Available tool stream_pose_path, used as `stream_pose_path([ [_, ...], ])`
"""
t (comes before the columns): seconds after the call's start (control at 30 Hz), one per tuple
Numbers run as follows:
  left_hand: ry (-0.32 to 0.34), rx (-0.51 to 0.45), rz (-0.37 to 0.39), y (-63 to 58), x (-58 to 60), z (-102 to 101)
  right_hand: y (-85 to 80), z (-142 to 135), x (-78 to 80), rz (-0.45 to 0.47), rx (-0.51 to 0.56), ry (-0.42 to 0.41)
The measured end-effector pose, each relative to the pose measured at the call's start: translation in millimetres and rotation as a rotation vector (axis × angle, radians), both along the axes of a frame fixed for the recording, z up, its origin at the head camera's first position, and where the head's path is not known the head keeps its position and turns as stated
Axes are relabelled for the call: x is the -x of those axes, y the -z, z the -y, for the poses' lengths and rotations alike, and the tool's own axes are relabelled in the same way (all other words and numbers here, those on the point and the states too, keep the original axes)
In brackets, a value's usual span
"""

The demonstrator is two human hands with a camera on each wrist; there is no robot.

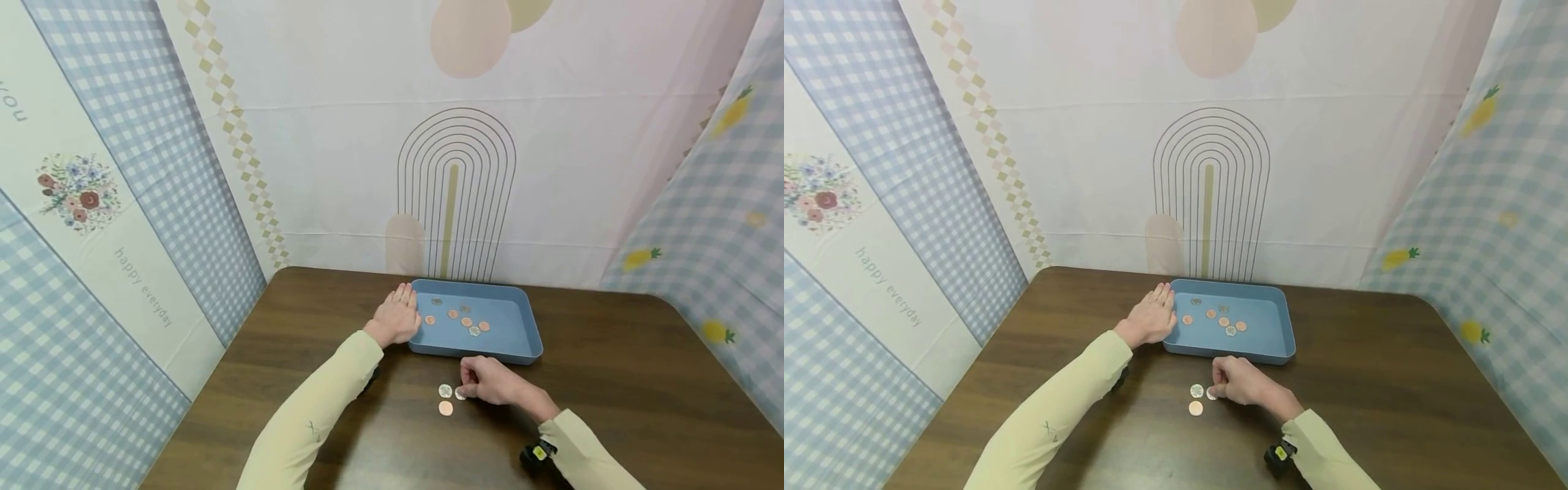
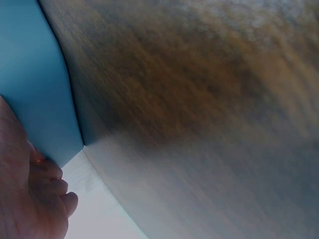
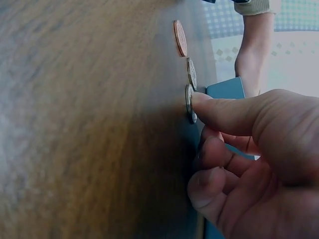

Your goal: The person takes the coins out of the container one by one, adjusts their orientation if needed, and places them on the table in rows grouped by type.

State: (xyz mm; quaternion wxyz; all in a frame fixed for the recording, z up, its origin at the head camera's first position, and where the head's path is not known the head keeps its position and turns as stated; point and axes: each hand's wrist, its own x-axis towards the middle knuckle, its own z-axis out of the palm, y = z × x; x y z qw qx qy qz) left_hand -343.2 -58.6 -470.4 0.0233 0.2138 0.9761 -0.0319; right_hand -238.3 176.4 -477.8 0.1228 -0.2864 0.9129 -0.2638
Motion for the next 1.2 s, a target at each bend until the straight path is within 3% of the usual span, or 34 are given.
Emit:
stream_pose_path([
  [0.33,-0.012,-0.005,-0.005,-1.9,4.9,-4.8,-5.0,-10.4,8.3,-0.036,0.026,-0.034],
  [0.67,-0.039,0.009,0.007,-2.0,13.5,-10.3,-21.6,-22.0,24.2,-0.019,0.052,-0.061],
  [0.9,-0.047,0.000,0.009,-2.5,13.5,-10.2,-31.6,-22.7,31.9,-0.006,0.109,-0.048],
  [1.2,-0.037,-0.017,-0.002,-1.8,14.5,-9.7,-43.5,-23.1,44.5,-0.073,0.103,-0.016],
])
